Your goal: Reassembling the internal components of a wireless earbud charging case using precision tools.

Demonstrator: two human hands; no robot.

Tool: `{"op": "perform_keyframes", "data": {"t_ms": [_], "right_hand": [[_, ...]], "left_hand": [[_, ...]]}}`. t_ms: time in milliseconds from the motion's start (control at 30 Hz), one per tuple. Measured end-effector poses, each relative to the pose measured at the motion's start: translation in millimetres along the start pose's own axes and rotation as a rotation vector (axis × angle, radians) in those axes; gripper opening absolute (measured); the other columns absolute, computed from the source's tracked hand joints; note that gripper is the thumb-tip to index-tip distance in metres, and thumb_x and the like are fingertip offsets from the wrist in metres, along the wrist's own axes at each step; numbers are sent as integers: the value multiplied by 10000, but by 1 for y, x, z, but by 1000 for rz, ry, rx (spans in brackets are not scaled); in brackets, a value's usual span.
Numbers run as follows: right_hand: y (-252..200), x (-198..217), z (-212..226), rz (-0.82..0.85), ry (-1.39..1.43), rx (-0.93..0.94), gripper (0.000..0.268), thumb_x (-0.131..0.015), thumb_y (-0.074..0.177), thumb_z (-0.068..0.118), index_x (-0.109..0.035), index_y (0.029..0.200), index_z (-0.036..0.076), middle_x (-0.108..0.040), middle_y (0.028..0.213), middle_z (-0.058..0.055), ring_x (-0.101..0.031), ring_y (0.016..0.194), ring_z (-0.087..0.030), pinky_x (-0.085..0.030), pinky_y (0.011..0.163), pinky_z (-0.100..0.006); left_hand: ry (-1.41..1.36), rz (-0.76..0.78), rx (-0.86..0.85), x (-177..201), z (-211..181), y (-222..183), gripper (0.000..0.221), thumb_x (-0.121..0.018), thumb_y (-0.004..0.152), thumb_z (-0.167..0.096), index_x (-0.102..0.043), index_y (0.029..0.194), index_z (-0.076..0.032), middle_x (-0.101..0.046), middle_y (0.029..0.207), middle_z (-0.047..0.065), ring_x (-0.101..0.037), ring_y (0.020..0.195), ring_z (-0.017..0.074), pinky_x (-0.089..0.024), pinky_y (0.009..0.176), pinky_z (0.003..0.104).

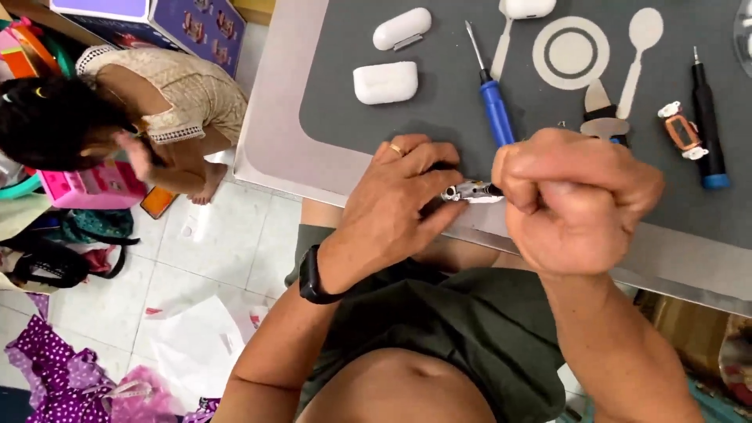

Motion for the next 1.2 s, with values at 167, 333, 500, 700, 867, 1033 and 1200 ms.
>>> {"op": "perform_keyframes", "data": {"t_ms": [167, 333, 500, 700, 867, 1033, 1200], "right_hand": [[2, -5, -2, 37, -13, -8, 331, -366, 799, -103, -651, 955, -43, -589, 742, -106, -298, 580, -106, -343, 575, -261], [9, -3, -6, 67, 19, -23, 318, -375, 777, -82, -663, 902, -33, -556, 715, -120, -289, 584, -113, -337, 571, -280], [19, -20, 10, 243, -544, 145, 259, -482, 879, -129, -650, 1072, -88, -603, 787, -129, -425, 608, -173, -368, 592, -295], [23, -14, 48, 550, -1567, 393, 245, -874, 1014, -22, -777, 1237, -54, -652, 802, -85, -529, 594, -250, -415, 614, -392], [31, -24, 57, 679, -1432, 288, 176, -796, 955, -124, -724, 1080, -23, -583, 673, -69, -500, 534, -247, -396, 561, -407], [38, -41, 65, 858, -1370, 177, 309, -679, 870, -93, -662, 1171, -25, -625, 914, -97, -575, 676, -267, -439, 604, -417], [40, -35, 61, 770, -1514, 211, 175, -771, 974, 6, -713, 1137, 33, -577, 688, -65, -522, 547, -257, -395, 525, -400]], "left_hand": [[-11, 2, -21, 1, 1, -1, 219, -770, 852, -124, -744, 1038, -12, -624, 1238, 88, -521, 1151, 301, -429, 1005, 398], [-74, 3, -49, 3, 5, -1, 226, -779, 827, -79, -749, 1035, 4, -632, 1223, 93, -548, 1130, 294, -435, 994, 388], [-92, 0, -55, 4, 4, -2, 234, -768, 828, -64, -741, 1049, 6, -623, 1229, 93, -537, 1136, 300, -429, 1003, 396], [-64, 3, -34, 3, 4, -3, 213, -751, 846, -72, -743, 1044, 7, -620, 1232, 82, -522, 1148, 289, -421, 1011, 395], [-46, 10, -16, 1, 2, -3, 226, -755, 843, -81, -754, 1048, 14, -634, 1243, 88, -523, 1154, 298, -420, 1013, 397], [-50, -5, -30, 2, 4, -4, 230, -751, 842, -82, -753, 1053, 10, -635, 1239, 96, -532, 1159, 298, -426, 1011, 397], [-33, -9, -19, -1, 4, -4, 236, -746, 844, -88, -755, 1064, -4, -637, 1233, 80, -529, 1145, 294, -425, 1005, 391]]}}
Point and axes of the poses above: each hand's wrist, its own y-axis towards the middle knuckle, its own x-axis out of the back of the hand, z = x × y, the point moved 3 cm from there along y, towards the middle knuckle
